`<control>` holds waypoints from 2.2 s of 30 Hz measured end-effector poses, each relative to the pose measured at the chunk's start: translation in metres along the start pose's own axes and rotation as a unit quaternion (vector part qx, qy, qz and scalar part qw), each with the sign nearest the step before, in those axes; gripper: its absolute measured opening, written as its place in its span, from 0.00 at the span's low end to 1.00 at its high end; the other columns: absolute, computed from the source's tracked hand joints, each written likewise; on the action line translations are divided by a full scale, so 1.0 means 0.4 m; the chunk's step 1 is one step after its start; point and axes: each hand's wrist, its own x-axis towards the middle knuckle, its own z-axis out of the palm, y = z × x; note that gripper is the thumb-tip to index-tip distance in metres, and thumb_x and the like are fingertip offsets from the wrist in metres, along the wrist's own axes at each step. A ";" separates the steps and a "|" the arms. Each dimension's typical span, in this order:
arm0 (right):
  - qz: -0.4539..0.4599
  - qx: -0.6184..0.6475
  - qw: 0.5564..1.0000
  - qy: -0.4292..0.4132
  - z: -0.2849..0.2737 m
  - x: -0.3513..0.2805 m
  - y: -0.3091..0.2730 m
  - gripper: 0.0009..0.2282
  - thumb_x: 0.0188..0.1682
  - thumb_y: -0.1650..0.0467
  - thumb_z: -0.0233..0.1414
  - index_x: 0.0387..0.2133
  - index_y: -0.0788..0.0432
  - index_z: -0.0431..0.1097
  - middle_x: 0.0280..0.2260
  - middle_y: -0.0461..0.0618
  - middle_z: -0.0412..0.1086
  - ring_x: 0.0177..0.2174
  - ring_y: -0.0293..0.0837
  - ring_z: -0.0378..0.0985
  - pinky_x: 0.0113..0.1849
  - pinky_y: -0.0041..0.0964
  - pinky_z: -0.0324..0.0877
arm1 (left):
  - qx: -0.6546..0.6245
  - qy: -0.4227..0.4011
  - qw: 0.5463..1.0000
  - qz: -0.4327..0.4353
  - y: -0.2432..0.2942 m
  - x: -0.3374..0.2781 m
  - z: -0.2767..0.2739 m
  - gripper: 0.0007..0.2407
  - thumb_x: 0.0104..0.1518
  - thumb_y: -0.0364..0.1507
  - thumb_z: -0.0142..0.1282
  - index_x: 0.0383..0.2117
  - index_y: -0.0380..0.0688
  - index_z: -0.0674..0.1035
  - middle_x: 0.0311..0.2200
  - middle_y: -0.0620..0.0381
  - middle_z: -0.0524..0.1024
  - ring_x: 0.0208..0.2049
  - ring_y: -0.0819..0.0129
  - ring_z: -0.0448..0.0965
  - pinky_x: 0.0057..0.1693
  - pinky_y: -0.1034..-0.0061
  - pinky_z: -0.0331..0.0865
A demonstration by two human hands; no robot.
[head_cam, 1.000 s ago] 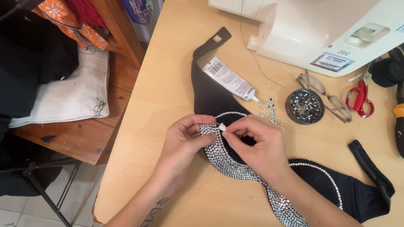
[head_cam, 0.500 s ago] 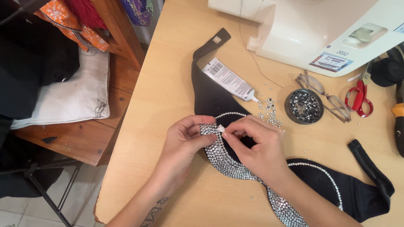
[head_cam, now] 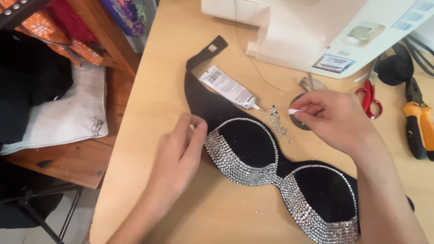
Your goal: Applying rhinestones to a black garment using glue and a small applicator tool
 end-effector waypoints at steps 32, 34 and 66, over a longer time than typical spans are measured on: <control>-0.275 -0.009 0.959 0.064 0.100 0.040 0.025 0.06 0.38 0.75 0.56 0.26 0.51 0.73 0.25 0.40 0.70 0.22 0.38 0.67 0.28 0.31 0.63 | 0.124 -0.124 0.947 0.268 -0.003 0.188 0.074 0.23 0.61 0.39 0.21 0.53 0.48 0.71 0.57 0.55 0.65 0.63 0.57 0.53 0.64 0.62 0.41; -0.272 -0.007 0.961 0.060 0.099 0.040 0.024 0.06 0.38 0.75 0.56 0.26 0.51 0.73 0.25 0.40 0.71 0.23 0.38 0.69 0.28 0.30 0.64 | 0.118 -0.120 0.949 0.267 -0.003 0.188 0.074 0.22 0.62 0.37 0.22 0.52 0.48 0.71 0.57 0.56 0.66 0.63 0.58 0.53 0.64 0.61 0.41; -0.244 -0.013 0.967 0.074 0.095 0.035 0.026 0.07 0.38 0.75 0.56 0.27 0.49 0.73 0.26 0.39 0.70 0.20 0.38 0.66 0.29 0.31 0.62 | 0.161 -0.098 0.936 0.296 -0.016 0.191 0.085 0.23 0.62 0.38 0.20 0.52 0.47 0.71 0.57 0.55 0.65 0.63 0.58 0.54 0.64 0.61 0.41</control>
